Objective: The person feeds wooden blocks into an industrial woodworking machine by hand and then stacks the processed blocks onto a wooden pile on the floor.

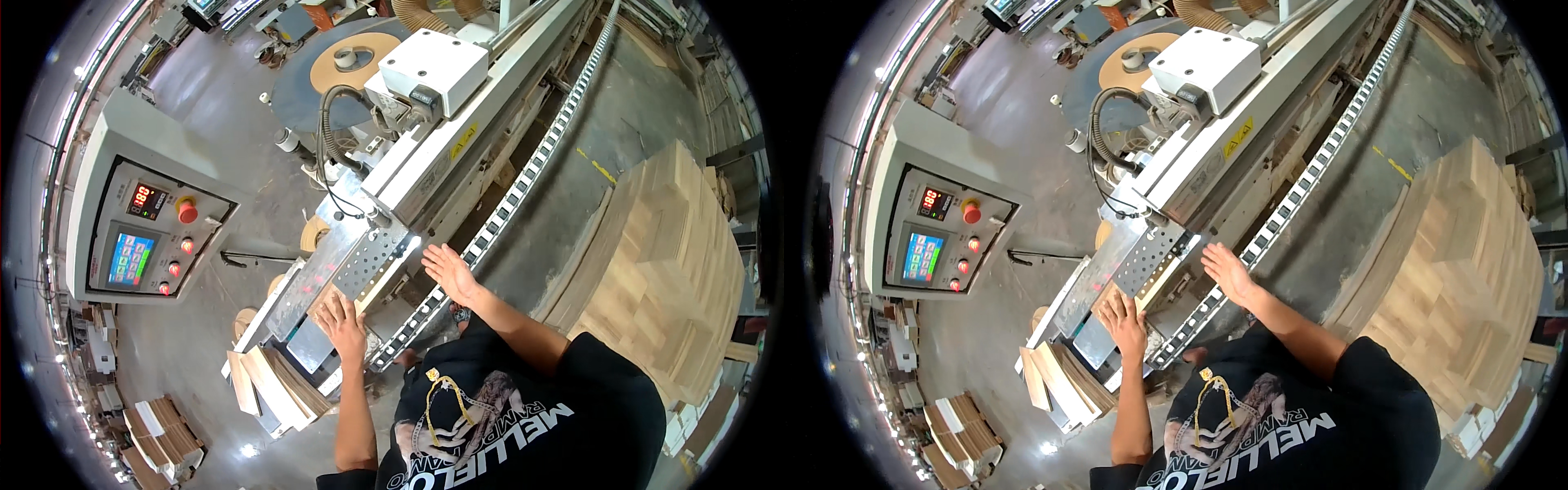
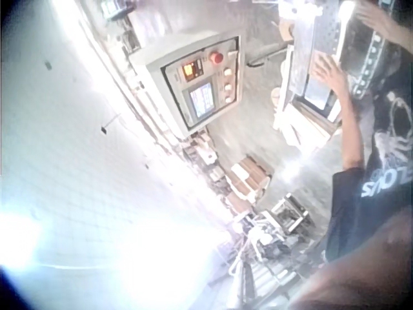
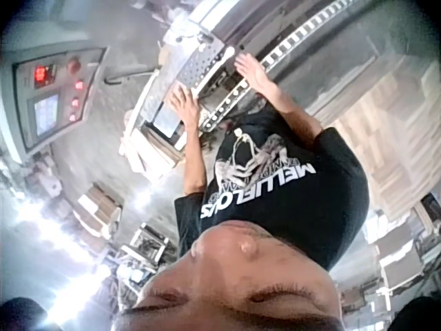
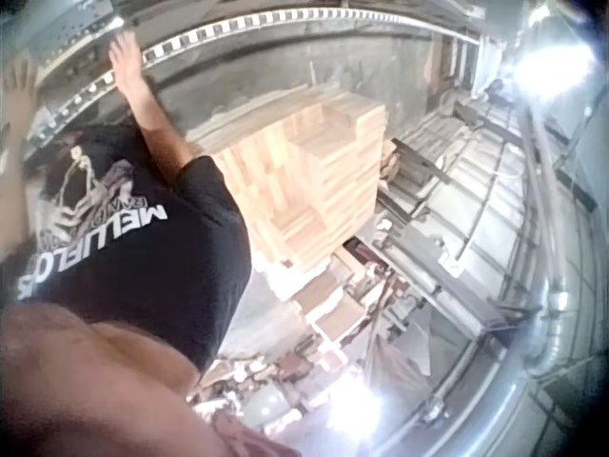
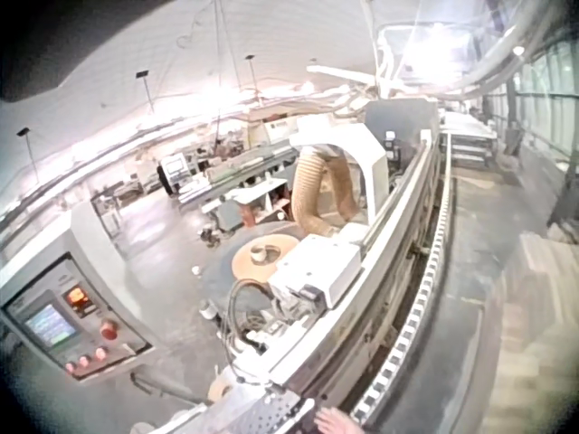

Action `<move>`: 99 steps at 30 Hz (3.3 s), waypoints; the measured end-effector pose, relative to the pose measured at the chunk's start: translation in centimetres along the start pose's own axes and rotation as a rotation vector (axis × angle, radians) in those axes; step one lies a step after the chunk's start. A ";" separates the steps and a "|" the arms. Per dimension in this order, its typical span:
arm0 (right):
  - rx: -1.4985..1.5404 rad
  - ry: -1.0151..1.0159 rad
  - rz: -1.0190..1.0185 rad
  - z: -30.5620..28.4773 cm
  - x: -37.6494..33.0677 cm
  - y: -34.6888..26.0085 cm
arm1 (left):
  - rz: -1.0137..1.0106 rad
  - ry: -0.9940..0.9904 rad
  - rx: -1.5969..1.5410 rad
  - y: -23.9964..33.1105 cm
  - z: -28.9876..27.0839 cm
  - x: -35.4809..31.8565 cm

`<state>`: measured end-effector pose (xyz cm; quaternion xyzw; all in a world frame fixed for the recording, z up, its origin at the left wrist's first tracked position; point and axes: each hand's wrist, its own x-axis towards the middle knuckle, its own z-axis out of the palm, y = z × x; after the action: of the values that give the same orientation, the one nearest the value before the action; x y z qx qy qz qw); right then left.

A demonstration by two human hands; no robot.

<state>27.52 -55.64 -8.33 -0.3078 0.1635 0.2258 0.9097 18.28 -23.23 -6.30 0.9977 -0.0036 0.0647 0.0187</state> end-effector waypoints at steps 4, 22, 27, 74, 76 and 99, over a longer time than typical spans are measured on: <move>0.017 -0.036 0.105 2.0 0.4 1.1 | 0.018 -0.005 0.032 1.0 -0.1 0.8; 0.265 0.105 0.035 8.3 2.4 -0.6 | -0.016 0.000 -0.038 6.9 0.7 5.2; 0.383 0.134 0.091 7.6 2.7 -3.3 | -0.034 0.034 -0.055 9.1 0.6 6.0; -1.672 0.273 -0.911 -1.7 0.2 -3.6 | -1.001 -0.187 0.162 -25.2 -5.0 -18.1; -1.671 0.273 -0.905 -1.5 0.2 -3.6 | -0.995 -0.176 0.174 -25.6 -5.5 -18.3; -1.691 0.314 -0.868 -1.0 1.2 -3.0 | 0.075 0.031 -0.074 -2.8 -2.7 -1.6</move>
<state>29.93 -58.04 -8.16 -0.9220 -0.0615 -0.1310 0.3590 16.33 -20.33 -3.90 0.9944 -0.0432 0.0809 0.0533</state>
